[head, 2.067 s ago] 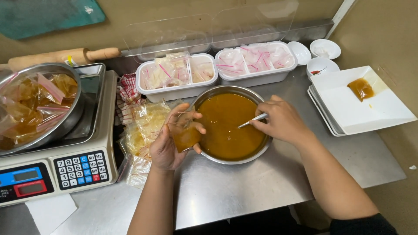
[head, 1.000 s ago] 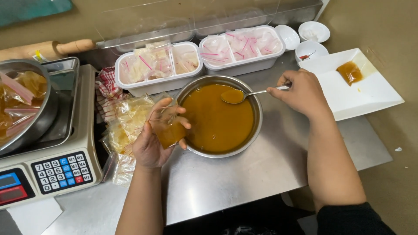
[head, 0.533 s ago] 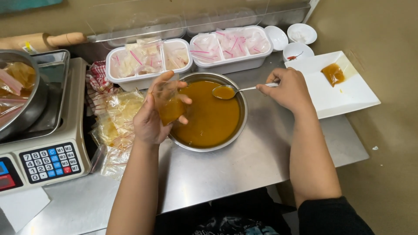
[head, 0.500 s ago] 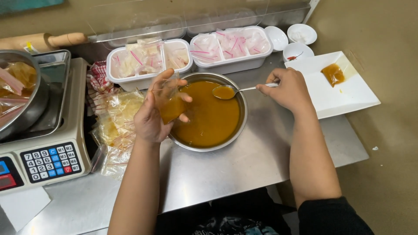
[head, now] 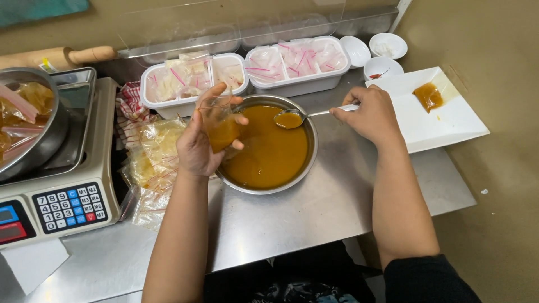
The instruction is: The person stirs a brown sauce in a metal bowl and then scoops it into a plastic bag using a spoon.
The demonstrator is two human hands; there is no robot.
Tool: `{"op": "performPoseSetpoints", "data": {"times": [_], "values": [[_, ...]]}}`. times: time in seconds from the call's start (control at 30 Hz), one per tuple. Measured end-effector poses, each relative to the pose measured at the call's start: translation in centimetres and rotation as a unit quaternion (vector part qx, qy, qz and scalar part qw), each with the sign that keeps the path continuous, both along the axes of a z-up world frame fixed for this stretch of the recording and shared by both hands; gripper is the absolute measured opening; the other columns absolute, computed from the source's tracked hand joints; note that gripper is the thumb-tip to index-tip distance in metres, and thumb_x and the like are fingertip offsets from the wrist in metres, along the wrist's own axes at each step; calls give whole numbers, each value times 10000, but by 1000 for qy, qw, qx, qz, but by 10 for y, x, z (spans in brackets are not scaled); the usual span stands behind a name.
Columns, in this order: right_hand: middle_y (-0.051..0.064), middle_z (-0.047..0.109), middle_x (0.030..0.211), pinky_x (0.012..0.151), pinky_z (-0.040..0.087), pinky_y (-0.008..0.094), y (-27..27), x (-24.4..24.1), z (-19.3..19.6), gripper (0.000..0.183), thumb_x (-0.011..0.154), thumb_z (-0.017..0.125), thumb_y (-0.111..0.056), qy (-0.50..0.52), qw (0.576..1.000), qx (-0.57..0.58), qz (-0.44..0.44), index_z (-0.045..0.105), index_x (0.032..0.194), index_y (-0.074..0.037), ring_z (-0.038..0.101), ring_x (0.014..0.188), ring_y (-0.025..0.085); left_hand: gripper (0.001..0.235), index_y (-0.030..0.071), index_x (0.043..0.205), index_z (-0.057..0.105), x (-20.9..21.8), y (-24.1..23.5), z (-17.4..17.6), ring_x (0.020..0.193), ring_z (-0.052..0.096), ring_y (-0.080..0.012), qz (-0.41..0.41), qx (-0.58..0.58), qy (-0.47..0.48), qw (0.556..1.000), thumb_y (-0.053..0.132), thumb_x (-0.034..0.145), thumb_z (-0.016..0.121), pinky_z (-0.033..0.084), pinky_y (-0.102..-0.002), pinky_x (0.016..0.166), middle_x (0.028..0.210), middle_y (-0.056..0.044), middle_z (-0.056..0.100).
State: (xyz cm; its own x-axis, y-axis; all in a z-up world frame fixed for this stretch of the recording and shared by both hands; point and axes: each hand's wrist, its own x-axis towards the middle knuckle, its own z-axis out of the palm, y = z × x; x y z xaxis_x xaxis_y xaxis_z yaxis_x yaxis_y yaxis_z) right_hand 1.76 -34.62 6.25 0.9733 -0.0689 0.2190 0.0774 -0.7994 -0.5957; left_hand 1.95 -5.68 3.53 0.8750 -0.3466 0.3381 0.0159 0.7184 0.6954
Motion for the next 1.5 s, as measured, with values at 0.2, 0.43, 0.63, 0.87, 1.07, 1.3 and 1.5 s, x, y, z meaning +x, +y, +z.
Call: {"op": "performPoseSetpoints", "data": {"times": [0.2, 0.43, 0.63, 0.87, 1.07, 1.3, 1.5], "values": [[153, 522, 669, 571, 413, 280, 1, -2, 4, 155, 714, 742, -120, 5, 1000, 0, -6, 645, 750, -5, 501, 685, 238, 599, 95, 1308, 338, 1, 1, -2, 937, 586, -307, 0, 8, 2, 1000, 430, 830, 474, 606, -350, 539, 1186, -199, 457], [145, 498, 709, 588, 424, 281, 0, -3, 7, 141, 727, 729, -111, 10, 1000, -3, -11, 642, 772, -9, 518, 708, 240, 594, 101, 1308, 344, 2, 1, -4, 941, 587, -302, -4, 4, 10, 1000, 430, 831, 476, 607, -346, 545, 1189, -198, 457], [142, 479, 698, 559, 424, 273, 0, -3, 7, 152, 729, 731, -112, 8, 1000, -2, -8, 639, 777, 0, 513, 679, 227, 589, 102, 1312, 342, 3, 0, -5, 943, 588, -300, -6, 5, 5, 1000, 425, 836, 469, 604, -346, 547, 1186, -198, 465], [141, 475, 692, 544, 422, 269, 0, -3, 7, 143, 729, 728, -106, 8, 1000, 1, -7, 638, 769, -2, 511, 666, 223, 591, 97, 1312, 338, 4, -1, -4, 947, 590, -304, -8, 1, 5, 1000, 422, 837, 474, 606, -353, 546, 1188, -203, 467], [149, 488, 675, 541, 417, 277, -1, -3, 7, 160, 727, 734, -116, 5, 1000, -2, -2, 636, 760, 6, 507, 658, 227, 586, 96, 1309, 343, 4, 0, -4, 942, 587, -303, -3, 5, 4, 1000, 417, 837, 474, 604, -353, 547, 1188, -204, 463], [164, 518, 652, 542, 419, 290, -2, 0, 4, 178, 727, 740, -133, 6, 1000, 2, -2, 635, 745, 10, 509, 651, 241, 587, 109, 1305, 349, 3, 0, -6, 935, 588, -291, 4, 15, 10, 1000, 428, 830, 479, 605, -340, 544, 1186, -190, 465], [161, 541, 646, 551, 418, 289, -1, 0, 3, 168, 725, 739, -129, 5, 1000, 1, -6, 637, 738, 4, 502, 661, 235, 586, 110, 1306, 350, 4, 0, -7, 933, 587, -291, 2, 16, 10, 1000, 425, 830, 482, 604, -343, 540, 1196, -192, 464]]}}
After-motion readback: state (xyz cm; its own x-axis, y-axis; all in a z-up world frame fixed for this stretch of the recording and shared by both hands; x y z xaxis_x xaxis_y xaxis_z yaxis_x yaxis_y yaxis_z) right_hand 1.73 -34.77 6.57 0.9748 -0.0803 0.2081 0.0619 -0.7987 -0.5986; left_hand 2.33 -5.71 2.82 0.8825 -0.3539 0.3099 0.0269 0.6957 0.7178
